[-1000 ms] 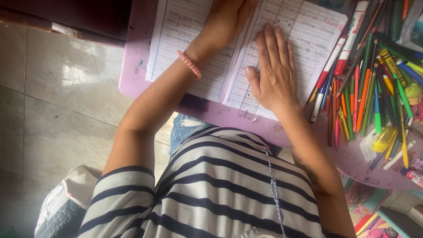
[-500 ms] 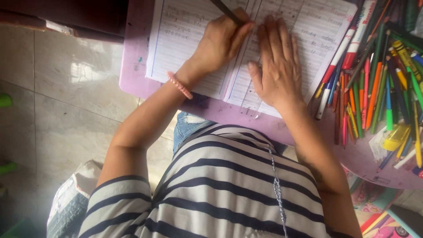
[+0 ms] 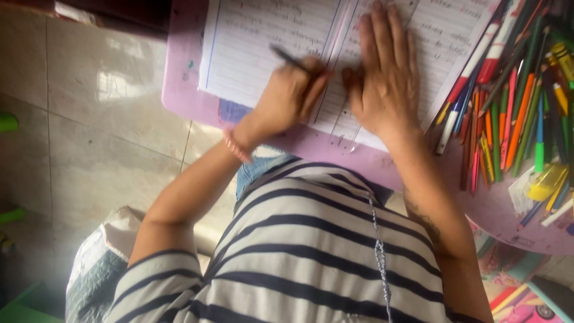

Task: Organizing stationery and using a ruler and pen to mark lines or write in a notebook at a desk.

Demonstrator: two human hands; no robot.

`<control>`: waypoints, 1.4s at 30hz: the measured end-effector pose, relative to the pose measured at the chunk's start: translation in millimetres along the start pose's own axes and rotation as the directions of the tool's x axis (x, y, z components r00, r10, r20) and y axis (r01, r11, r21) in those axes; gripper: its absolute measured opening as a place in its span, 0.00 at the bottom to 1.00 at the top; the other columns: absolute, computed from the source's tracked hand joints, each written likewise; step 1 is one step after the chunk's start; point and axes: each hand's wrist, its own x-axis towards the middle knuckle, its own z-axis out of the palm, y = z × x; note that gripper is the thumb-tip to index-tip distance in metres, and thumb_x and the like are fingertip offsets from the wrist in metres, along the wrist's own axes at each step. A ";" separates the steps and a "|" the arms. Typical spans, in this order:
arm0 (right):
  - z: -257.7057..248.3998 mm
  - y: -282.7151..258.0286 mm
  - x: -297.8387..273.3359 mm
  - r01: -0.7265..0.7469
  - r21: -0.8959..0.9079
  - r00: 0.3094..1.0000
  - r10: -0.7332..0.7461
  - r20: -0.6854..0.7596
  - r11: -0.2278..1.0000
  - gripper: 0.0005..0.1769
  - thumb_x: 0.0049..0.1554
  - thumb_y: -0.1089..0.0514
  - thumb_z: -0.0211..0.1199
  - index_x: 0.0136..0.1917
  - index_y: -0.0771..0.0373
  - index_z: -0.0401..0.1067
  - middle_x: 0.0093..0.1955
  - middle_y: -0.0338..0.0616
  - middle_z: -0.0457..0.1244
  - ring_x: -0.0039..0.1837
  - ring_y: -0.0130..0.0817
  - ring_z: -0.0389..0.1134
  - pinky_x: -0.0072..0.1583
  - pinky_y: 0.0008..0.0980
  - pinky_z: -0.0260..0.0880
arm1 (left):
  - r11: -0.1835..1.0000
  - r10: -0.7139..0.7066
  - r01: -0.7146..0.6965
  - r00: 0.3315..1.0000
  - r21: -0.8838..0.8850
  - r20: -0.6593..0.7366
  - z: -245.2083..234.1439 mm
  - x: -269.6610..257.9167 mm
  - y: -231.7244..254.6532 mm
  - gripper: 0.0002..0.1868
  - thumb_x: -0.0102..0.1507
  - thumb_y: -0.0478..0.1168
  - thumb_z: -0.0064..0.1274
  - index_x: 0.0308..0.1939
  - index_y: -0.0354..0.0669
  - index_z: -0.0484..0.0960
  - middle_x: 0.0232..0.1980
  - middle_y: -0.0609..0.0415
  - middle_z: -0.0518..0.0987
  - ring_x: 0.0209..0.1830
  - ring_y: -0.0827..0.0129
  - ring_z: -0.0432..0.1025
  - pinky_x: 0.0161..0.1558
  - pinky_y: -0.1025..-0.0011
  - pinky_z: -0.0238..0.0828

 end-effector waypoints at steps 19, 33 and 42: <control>0.4 -2.4 -2.7 -0.006 0.041 0.999 0.004 0.032 0.999 0.40 0.72 0.48 0.53 0.87 0.69 0.45 0.89 0.57 0.39 0.89 0.53 0.36 0.85 0.56 0.35 | 0.988 -0.153 0.153 0.987 0.010 -0.046 7.2 -37.8 20.4 0.06 0.73 0.36 0.53 0.48 0.35 0.76 0.42 0.43 0.76 0.41 0.50 0.73 0.44 0.59 0.71; 1.5 -6.8 -7.9 -0.025 0.087 0.996 0.018 0.088 0.996 0.38 0.73 0.45 0.49 0.86 0.69 0.47 0.88 0.57 0.40 0.88 0.54 0.36 0.84 0.58 0.36 | 0.972 -0.231 0.230 0.973 -0.047 -0.019 3.8 -47.4 31.8 0.05 0.71 0.35 0.51 0.48 0.35 0.78 0.41 0.43 0.76 0.39 0.49 0.73 0.40 0.58 0.71; 2.4 -5.7 -9.8 0.001 0.061 0.998 -0.005 0.068 0.998 0.38 0.74 0.45 0.47 0.86 0.70 0.47 0.88 0.59 0.40 0.88 0.56 0.37 0.84 0.58 0.36 | 0.979 -0.193 0.193 0.981 -0.068 0.002 8.7 -68.1 34.0 0.06 0.71 0.36 0.53 0.46 0.36 0.75 0.39 0.46 0.75 0.38 0.53 0.71 0.42 0.61 0.70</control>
